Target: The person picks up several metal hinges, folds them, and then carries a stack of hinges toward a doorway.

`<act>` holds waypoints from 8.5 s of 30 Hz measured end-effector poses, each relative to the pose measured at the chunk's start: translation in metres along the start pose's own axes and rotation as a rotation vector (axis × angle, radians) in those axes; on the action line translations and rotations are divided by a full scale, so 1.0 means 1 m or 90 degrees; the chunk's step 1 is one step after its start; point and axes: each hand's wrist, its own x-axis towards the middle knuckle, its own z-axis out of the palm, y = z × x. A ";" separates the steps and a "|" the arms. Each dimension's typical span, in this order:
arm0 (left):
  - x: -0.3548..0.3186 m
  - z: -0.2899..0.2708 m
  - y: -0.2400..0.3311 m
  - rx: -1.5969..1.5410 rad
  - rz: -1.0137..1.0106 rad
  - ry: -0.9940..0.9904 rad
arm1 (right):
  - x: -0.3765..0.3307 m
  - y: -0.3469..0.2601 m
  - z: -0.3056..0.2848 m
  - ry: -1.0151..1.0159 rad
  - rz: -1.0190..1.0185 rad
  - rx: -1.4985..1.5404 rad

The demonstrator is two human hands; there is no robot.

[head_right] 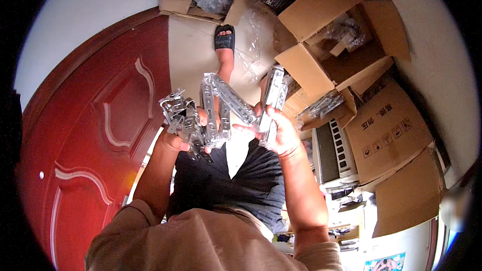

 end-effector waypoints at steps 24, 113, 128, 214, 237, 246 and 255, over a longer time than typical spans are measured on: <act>-0.123 0.246 0.006 0.757 -0.056 -0.075 | -0.158 0.048 0.126 -0.404 -0.086 -0.254; -0.472 0.041 -0.061 0.153 -0.106 -0.140 | -0.326 0.558 -0.061 -0.576 -0.361 0.078; -0.499 0.005 -0.121 0.157 -0.100 -0.086 | -0.383 0.632 -0.127 -0.574 -0.463 0.076; -0.677 0.089 -0.278 1.456 0.083 0.188 | -0.519 0.615 -0.203 -0.454 -0.532 -0.045; -0.382 0.177 -0.182 1.520 0.015 -0.578 | -0.425 0.760 -0.147 -0.310 -1.018 0.337; -0.333 0.212 -0.160 1.525 -0.090 -0.646 | -0.409 0.757 -0.132 -0.312 -1.082 0.386; -0.271 0.231 -0.125 1.506 -0.261 -0.826 | -0.369 0.766 -0.080 -0.296 -1.245 0.453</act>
